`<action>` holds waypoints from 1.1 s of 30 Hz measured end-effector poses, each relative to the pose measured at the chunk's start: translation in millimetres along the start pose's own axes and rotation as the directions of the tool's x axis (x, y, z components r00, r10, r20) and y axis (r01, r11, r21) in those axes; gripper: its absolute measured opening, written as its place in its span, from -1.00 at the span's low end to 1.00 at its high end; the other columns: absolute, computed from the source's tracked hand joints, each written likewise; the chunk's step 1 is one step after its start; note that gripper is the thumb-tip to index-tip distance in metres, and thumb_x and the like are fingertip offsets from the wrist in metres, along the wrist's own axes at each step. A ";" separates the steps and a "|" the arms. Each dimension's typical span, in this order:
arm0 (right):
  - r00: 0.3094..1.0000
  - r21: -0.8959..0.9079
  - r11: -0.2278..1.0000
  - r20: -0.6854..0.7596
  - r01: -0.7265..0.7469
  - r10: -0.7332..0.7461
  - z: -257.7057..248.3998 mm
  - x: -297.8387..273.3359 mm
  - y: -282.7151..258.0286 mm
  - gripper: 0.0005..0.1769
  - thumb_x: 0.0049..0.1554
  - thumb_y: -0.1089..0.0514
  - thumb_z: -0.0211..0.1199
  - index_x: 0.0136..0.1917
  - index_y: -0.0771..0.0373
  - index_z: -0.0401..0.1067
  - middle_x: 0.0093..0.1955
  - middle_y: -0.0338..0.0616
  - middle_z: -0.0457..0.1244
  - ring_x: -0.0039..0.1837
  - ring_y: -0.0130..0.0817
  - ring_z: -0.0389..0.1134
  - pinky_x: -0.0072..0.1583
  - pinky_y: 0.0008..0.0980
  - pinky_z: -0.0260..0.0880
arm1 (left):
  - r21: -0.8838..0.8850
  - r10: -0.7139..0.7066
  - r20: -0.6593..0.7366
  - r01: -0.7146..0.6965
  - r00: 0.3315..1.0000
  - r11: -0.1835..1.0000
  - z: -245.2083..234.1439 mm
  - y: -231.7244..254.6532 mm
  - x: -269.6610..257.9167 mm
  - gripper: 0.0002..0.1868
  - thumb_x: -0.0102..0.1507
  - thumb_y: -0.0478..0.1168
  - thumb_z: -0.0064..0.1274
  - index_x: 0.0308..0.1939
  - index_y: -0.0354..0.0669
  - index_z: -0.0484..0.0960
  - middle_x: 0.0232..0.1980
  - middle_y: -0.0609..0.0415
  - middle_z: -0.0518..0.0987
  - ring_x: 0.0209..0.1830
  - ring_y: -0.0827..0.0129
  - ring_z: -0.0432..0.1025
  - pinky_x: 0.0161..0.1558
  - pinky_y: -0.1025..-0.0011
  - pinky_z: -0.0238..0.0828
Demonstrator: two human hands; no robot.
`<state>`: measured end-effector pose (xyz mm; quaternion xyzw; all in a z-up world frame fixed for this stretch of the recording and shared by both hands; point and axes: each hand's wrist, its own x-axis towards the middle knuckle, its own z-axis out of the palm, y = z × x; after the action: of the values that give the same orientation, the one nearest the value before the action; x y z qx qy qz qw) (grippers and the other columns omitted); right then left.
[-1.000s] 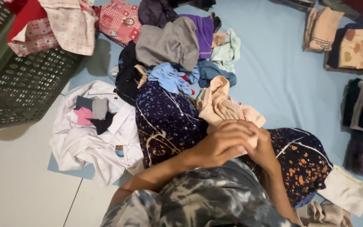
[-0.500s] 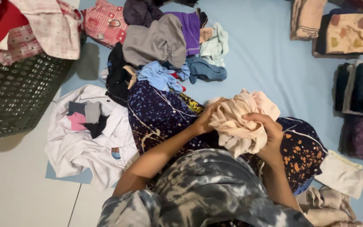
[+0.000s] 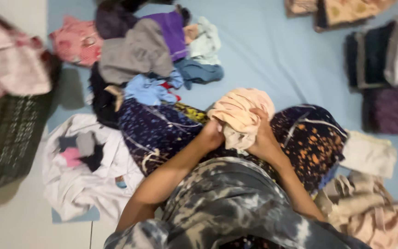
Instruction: The person sits on the floor and folds various garments one by one, including a dark blue long-sleeve shirt, a patterned cloth, a blue t-shirt, and several pairs of shorts. Each item is smoothed, folded into a compact rectangle, and placed into a growing stack.
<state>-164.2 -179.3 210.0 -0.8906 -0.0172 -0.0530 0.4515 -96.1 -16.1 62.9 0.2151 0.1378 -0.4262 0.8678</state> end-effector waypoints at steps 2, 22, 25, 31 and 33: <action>0.987 0.045 0.987 -0.008 -0.157 0.158 -4.2 -4.2 2.0 -0.06 -0.16 0.13 0.54 0.38 0.28 0.12 0.25 0.19 0.22 0.33 -0.03 0.28 0.32 -0.18 0.28 | -0.021 0.024 0.142 -0.021 0.990 1.000 10.3 10.0 -9.8 -0.50 0.46 0.03 -0.33 0.31 -0.22 0.40 0.29 -0.02 0.52 0.29 0.21 0.43 0.34 0.16 0.38; 0.233 -0.292 0.597 -0.956 -0.748 -0.176 -271.4 -371.4 67.5 -0.68 0.33 0.20 0.36 0.21 0.44 0.36 0.13 0.05 0.35 0.10 -0.17 0.44 0.14 -0.20 0.53 | 0.322 -0.153 0.116 0.108 0.981 0.940 66.7 54.9 -3.5 -0.27 0.36 0.09 -0.02 0.50 -0.21 0.25 0.45 -0.16 0.36 0.54 0.03 0.20 0.49 -0.04 0.14; 0.198 -0.339 0.606 -0.937 -0.719 -0.289 -265.9 -395.8 86.7 -0.53 0.20 0.16 0.49 0.19 0.41 0.31 0.10 0.06 0.29 0.10 -0.12 0.40 0.15 -0.14 0.51 | 0.304 -0.127 0.080 0.097 0.989 0.948 60.8 53.1 -1.2 -0.32 0.36 0.09 -0.03 0.46 -0.21 0.31 0.43 -0.13 0.39 0.53 0.05 0.22 0.52 -0.02 0.12; -0.012 0.072 0.327 -0.983 -0.942 0.185 -136.0 -374.3 188.1 0.14 0.01 0.19 0.27 0.72 0.30 -0.25 0.58 0.46 0.01 0.55 0.33 0.08 0.55 0.17 0.05 | 0.277 -0.102 0.082 0.076 0.991 0.958 61.5 54.2 -3.1 -0.39 0.38 0.07 -0.03 0.41 -0.21 0.37 0.41 -0.13 0.40 0.49 0.05 0.25 0.53 -0.03 0.12; -0.031 0.104 0.206 -0.944 -0.973 0.328 -113.0 -375.2 197.1 0.15 0.04 0.17 0.25 0.75 0.25 -0.28 0.55 0.54 0.02 0.54 0.45 0.04 0.55 0.27 -0.01 | 0.283 -0.102 0.086 0.074 0.991 0.956 62.1 54.8 -5.0 -0.40 0.38 0.07 -0.02 0.40 -0.20 0.37 0.40 -0.13 0.41 0.50 0.04 0.25 0.53 -0.04 0.12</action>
<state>-530.5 -380.6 76.9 -0.6782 0.6993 -0.2253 0.0132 -51.8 -13.4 133.0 0.3073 0.0425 -0.4898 0.8148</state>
